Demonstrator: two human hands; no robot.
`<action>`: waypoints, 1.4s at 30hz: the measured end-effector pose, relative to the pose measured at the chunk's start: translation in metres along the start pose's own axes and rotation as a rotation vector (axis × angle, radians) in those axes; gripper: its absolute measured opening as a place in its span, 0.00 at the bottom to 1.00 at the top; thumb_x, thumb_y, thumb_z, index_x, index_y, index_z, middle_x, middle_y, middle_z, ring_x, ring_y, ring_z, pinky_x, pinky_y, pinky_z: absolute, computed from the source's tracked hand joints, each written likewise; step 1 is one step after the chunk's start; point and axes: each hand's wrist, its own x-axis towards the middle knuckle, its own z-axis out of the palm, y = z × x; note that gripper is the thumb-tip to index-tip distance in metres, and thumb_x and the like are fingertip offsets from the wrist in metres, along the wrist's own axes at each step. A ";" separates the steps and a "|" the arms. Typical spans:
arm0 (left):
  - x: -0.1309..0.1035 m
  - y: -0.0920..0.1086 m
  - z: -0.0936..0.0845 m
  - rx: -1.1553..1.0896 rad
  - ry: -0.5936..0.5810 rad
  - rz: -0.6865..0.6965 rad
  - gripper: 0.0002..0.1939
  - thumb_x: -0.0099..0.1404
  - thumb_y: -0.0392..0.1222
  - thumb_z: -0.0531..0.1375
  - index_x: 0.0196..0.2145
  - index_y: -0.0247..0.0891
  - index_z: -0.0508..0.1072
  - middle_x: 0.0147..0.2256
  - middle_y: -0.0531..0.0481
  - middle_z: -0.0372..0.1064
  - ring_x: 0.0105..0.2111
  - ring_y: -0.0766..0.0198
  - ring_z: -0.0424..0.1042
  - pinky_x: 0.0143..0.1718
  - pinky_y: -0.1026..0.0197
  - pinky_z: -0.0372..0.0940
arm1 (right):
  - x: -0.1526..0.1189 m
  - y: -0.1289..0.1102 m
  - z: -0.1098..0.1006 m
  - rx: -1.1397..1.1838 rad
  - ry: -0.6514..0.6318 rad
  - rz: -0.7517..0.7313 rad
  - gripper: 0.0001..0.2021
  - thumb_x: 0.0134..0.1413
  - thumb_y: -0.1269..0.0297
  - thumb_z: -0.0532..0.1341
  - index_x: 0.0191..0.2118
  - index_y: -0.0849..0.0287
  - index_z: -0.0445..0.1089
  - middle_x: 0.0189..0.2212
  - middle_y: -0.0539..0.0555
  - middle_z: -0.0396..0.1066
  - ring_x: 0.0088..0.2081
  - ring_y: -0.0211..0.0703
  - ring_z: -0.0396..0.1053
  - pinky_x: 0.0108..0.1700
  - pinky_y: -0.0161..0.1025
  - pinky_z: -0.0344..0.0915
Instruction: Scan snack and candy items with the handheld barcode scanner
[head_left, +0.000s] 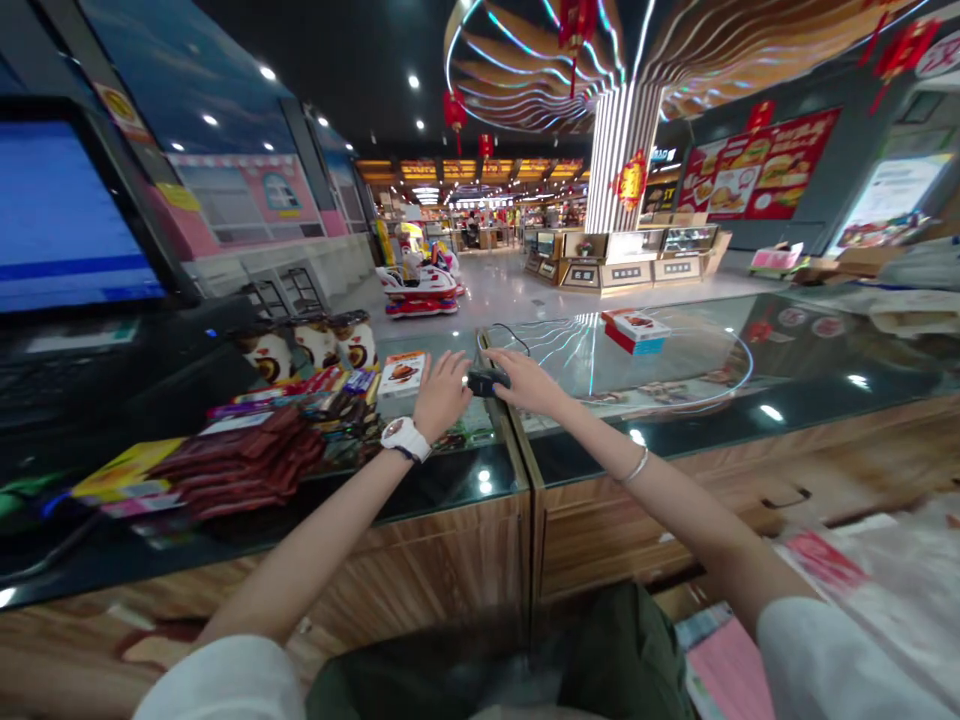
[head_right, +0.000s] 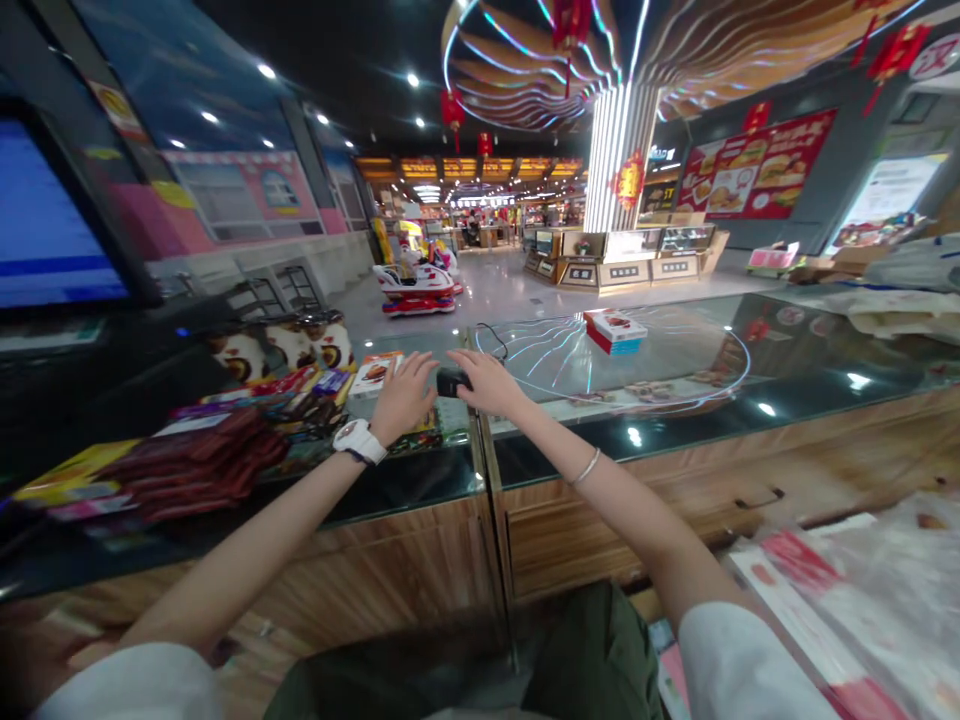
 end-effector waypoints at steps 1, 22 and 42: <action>-0.004 -0.008 -0.002 0.019 0.003 -0.020 0.26 0.64 0.34 0.53 0.60 0.40 0.66 0.65 0.43 0.59 0.68 0.51 0.53 0.71 0.42 0.38 | 0.006 -0.006 0.008 0.012 -0.006 -0.027 0.33 0.55 0.69 0.57 0.68 0.57 0.56 0.65 0.59 0.61 0.65 0.51 0.59 0.68 0.53 0.55; -0.029 -0.090 0.046 0.143 -0.004 -0.323 0.28 0.61 0.35 0.56 0.60 0.28 0.67 0.65 0.31 0.57 0.67 0.43 0.54 0.70 0.43 0.37 | 0.091 -0.030 0.142 0.106 -0.195 -0.019 0.37 0.48 0.74 0.61 0.67 0.65 0.55 0.67 0.69 0.55 0.69 0.54 0.53 0.69 0.53 0.53; -0.030 -0.069 0.015 0.085 -0.246 -0.231 0.18 0.63 0.36 0.58 0.51 0.38 0.75 0.52 0.41 0.75 0.57 0.47 0.68 0.69 0.37 0.41 | 0.075 -0.037 0.097 -0.058 -0.503 0.072 0.27 0.55 0.75 0.60 0.62 0.66 0.65 0.60 0.67 0.68 0.60 0.55 0.68 0.61 0.46 0.63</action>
